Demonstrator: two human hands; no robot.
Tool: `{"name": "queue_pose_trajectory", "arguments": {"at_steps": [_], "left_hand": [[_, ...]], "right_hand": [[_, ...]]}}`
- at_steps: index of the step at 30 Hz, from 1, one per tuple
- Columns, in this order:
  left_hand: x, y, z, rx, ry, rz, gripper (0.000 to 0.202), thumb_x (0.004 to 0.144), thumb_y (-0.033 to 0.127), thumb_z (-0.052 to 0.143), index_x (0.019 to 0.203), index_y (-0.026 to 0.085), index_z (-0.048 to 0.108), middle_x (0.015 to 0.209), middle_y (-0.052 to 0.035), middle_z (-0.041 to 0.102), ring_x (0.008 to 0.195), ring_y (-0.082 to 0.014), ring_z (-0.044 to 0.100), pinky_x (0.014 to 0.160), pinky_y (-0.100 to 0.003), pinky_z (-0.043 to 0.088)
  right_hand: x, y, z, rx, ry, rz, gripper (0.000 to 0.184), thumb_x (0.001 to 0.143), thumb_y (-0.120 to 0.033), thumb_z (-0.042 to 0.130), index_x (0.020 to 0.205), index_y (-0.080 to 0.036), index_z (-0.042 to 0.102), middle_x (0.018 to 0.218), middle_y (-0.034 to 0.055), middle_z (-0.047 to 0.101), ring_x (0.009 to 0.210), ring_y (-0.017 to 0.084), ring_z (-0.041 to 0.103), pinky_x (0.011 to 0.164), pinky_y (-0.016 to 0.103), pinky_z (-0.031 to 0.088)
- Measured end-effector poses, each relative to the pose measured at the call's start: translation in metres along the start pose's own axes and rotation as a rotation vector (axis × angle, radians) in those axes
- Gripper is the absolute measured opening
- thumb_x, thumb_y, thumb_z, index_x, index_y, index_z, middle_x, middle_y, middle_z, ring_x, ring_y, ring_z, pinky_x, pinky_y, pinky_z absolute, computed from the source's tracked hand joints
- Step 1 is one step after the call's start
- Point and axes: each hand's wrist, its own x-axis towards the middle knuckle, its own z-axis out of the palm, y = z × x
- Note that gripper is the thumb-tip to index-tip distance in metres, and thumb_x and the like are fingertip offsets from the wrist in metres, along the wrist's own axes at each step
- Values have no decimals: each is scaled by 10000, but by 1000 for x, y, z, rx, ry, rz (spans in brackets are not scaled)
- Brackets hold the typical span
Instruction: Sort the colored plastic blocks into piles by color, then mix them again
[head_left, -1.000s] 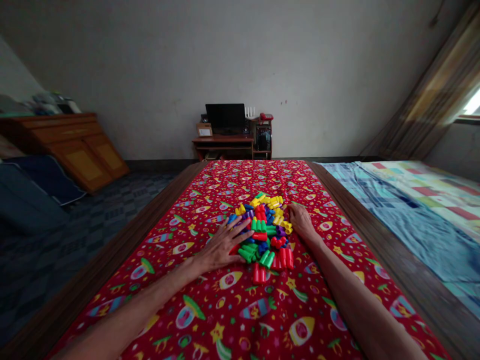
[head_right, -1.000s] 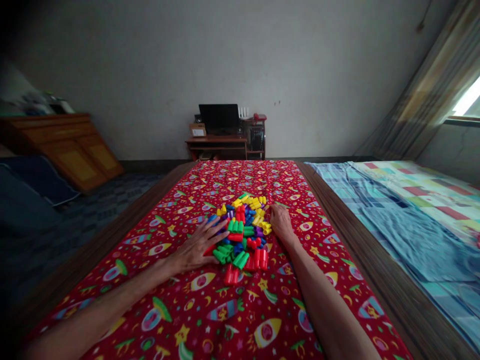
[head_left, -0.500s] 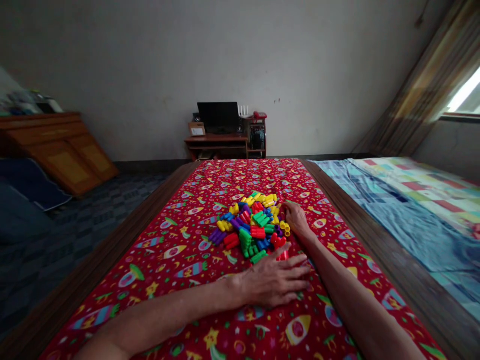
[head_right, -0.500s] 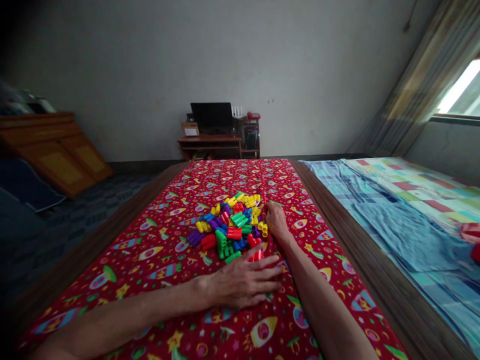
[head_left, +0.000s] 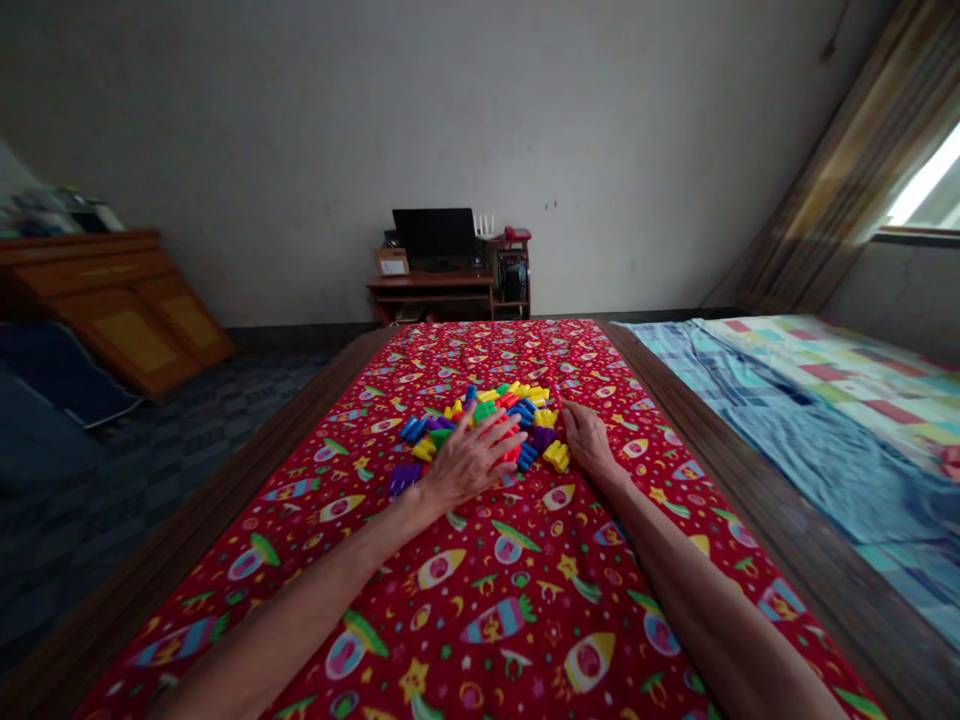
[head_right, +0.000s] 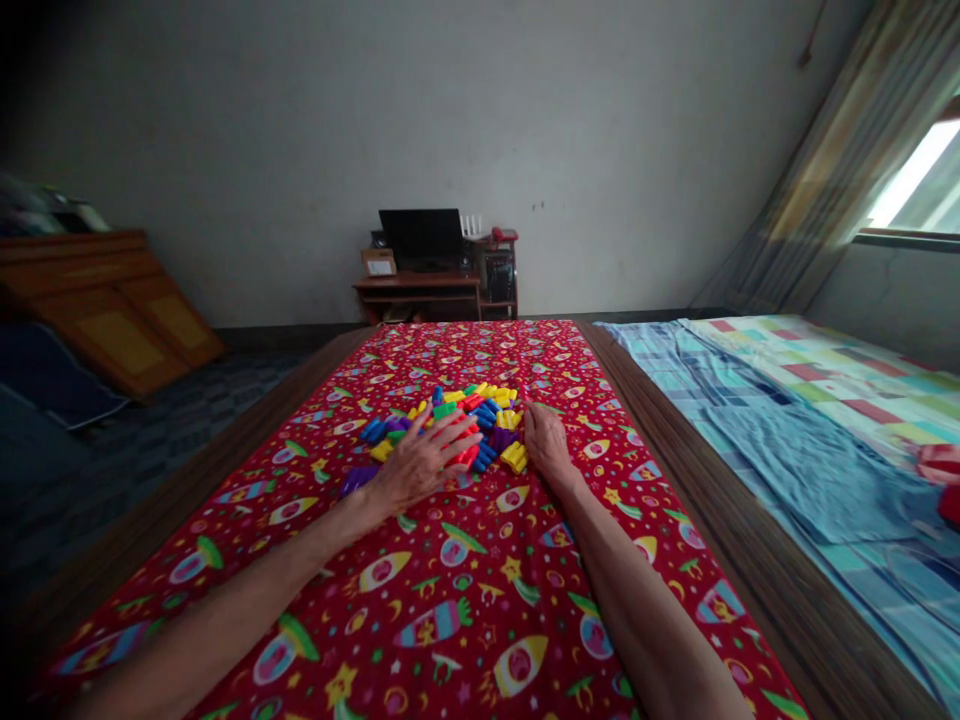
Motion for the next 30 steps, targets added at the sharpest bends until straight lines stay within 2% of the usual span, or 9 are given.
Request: {"name": "queue_pose_trajectory", "arguments": {"at_steps": [3,5,8,10,15,17,20,25,30], "left_hand": [[-26,-17,-11,4,110,-220,462,1001,427,268,1404,302,455,1513,-28,411,1434,-261,271,1183,-561,102],[-49,-33,-9,0,170,-415,494,1001,423,211,1415,287,444,1511,-45,412,1442,-277,252,1171,-570,137],[-78,-53,11,-84,200,-684,587,984,487,163,1437,208,411,1504,-122,406,1418,-304,304,1140,-561,246],[-85,-57,27,-199,185,-766,626,971,535,167,1451,191,375,1496,-138,413,1414,-299,318,1135,-554,274],[-63,-51,44,-501,189,-703,664,963,562,131,1455,175,352,1500,-127,407,1420,-233,319,1175,-456,266],[-47,-56,43,-534,237,-697,668,961,560,123,1444,168,367,1490,-127,419,1428,-228,300,1186,-453,240],[-23,-80,43,-532,305,-737,662,961,527,96,1415,160,409,1472,-123,446,1426,-219,306,1192,-447,226],[9,-121,59,-630,143,-758,760,938,543,26,1334,122,520,1387,-147,545,1345,-254,445,1138,-463,329],[17,-124,63,-782,-10,-498,836,855,752,158,1279,176,590,1360,-99,581,1333,-261,459,1126,-434,356]], "right_hand": [[-1,-5,6,63,11,0,434,962,-336,314,1239,-156,596,1243,147,630,1201,238,545,1024,409,408],[-2,-9,14,88,-13,-1,482,976,-385,287,1323,-166,540,1365,151,544,1328,255,431,1085,467,348],[-5,-17,29,128,-82,-9,517,979,-445,288,1377,-192,499,1451,145,454,1409,270,313,1125,527,280],[-10,-28,36,160,-149,-11,518,974,-475,302,1363,-210,519,1446,141,461,1406,283,319,1125,548,272],[-9,-51,32,258,-171,-26,550,985,-507,235,1303,-210,571,1335,124,575,1299,256,474,1072,438,374],[8,-49,24,265,-102,17,575,992,-505,191,1231,-193,610,1227,124,642,1167,241,575,980,376,444],[46,-35,19,204,-41,75,579,988,-518,204,1096,-181,663,1039,114,700,995,234,636,866,339,479],[87,-22,43,126,-330,31,489,1000,-394,264,927,-176,696,865,75,711,854,201,653,802,304,486],[71,-33,56,208,-452,-77,426,984,-419,335,978,-213,708,906,34,724,866,186,657,797,274,486]]}}
